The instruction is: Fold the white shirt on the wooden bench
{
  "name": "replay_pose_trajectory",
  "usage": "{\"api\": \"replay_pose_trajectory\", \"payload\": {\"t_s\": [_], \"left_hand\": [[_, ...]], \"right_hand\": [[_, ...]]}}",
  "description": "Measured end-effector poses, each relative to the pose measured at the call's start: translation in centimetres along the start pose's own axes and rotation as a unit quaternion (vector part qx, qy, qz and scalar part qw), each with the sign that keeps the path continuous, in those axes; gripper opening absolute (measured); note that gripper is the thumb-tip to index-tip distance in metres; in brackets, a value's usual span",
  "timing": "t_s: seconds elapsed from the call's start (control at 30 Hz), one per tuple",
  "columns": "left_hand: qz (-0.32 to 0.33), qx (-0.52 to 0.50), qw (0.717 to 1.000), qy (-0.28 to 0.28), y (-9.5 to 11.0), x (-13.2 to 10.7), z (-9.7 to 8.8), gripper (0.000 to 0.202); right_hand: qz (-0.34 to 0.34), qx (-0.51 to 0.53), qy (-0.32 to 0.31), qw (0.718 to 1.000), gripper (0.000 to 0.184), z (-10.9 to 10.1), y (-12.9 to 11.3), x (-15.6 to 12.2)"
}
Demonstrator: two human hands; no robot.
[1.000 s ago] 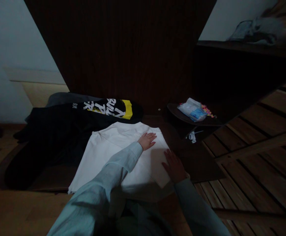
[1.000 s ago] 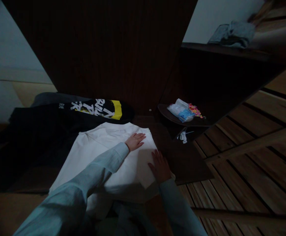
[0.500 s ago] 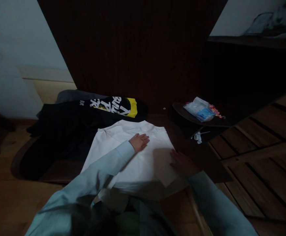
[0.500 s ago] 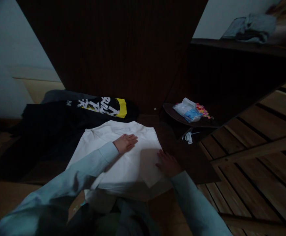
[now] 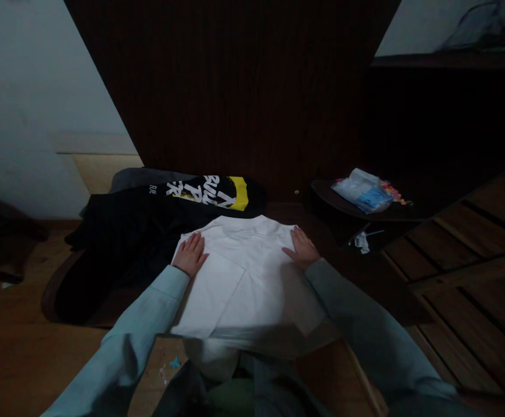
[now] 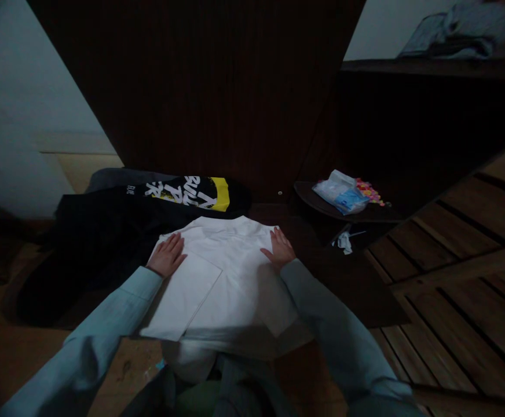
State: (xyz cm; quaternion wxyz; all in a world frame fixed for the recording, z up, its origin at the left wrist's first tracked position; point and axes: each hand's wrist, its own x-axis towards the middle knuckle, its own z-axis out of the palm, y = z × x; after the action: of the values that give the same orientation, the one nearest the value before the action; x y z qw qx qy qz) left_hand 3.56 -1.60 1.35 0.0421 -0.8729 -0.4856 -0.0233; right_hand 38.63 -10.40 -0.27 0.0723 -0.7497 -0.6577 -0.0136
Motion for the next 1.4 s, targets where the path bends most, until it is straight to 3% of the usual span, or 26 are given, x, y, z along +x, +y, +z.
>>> {"api": "replay_pose_trajectory", "payload": {"t_s": [0.13,0.27,0.67,1.0,1.13,1.27,1.4], "left_hand": [[-0.010,-0.014,1.000,0.024,0.0,0.2,1.6,0.050],[-0.009,-0.022,0.999,0.035,0.0,0.3,1.8,0.051],[-0.022,-0.021,0.999,0.037,-0.4,3.4,2.2,0.053],[-0.026,-0.034,0.999,0.031,-0.2,3.4,2.1,0.051],[-0.020,-0.084,0.996,0.031,-0.5,3.5,1.6,0.050],[0.009,-0.204,0.979,-0.003,-2.0,2.6,0.1,0.047],[-0.074,-0.221,0.972,-0.009,-4.1,-0.2,-1.6,0.035]], "right_hand": [[0.039,-0.019,0.036,0.998,0.061,2.9,-0.1,0.3],[0.029,-0.017,0.083,0.996,0.060,4.1,0.4,0.1],[0.033,-0.016,0.040,0.999,0.061,3.3,1.3,3.1],[0.041,-0.022,0.017,0.999,0.061,3.1,1.3,3.4],[0.040,-0.012,0.024,0.999,0.062,3.2,1.4,3.3],[0.036,-0.003,0.039,0.999,0.061,3.4,1.6,2.9],[0.040,-0.011,0.036,0.998,0.059,3.4,1.7,2.4]]}}
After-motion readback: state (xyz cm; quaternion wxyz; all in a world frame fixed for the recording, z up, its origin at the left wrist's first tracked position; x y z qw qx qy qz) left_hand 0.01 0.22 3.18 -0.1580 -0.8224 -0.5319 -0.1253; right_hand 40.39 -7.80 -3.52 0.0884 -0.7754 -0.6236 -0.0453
